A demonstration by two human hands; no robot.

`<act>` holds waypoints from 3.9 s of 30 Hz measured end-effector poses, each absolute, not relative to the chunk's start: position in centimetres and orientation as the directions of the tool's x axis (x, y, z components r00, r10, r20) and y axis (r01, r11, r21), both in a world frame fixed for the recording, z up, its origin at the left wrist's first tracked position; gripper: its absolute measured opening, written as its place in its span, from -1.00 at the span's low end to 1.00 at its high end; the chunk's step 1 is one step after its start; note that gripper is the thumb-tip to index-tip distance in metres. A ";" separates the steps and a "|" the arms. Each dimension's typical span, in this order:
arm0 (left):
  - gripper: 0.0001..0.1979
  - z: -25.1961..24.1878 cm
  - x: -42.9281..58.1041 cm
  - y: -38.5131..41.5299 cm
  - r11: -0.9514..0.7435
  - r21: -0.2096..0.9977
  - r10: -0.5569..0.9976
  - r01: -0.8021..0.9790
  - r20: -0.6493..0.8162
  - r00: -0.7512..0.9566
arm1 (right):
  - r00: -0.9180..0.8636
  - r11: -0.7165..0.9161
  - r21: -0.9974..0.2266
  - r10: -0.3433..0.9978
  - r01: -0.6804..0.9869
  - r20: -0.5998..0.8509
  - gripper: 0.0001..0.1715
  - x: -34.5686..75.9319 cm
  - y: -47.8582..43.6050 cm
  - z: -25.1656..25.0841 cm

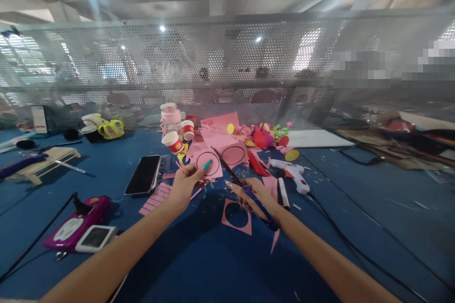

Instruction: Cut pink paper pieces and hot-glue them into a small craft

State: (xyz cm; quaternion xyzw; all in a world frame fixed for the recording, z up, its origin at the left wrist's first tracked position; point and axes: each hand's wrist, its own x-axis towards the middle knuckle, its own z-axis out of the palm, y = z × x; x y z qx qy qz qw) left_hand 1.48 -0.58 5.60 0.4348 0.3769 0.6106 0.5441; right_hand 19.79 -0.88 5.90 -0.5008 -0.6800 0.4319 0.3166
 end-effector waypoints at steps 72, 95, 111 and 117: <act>-0.75 5.9 0.8 -0.7 -0.228 0.938 0.973 -0.260 0.228 -0.030 | -0.323 0.151 -0.865 0.946 0.479 -0.013 -0.53 19.8 -1.1 6.2; -0.74 6.0 0.7 -0.6 -0.270 0.928 0.961 -0.258 0.243 -0.132 | -0.333 0.127 -0.831 0.940 0.542 -0.074 -0.52 19.7 -1.3 7.2; -0.70 6.1 0.6 -1.0 -0.296 0.955 0.952 -0.031 0.292 -0.097 | -0.370 0.222 -0.836 0.929 0.502 0.024 -0.52 19.9 -1.2 6.4; -0.71 6.2 0.6 -1.1 -0.296 0.954 0.952 -0.047 0.290 -0.099 | -0.377 0.209 -0.816 0.926 0.538 -0.012 -0.50 19.8 -1.3 6.9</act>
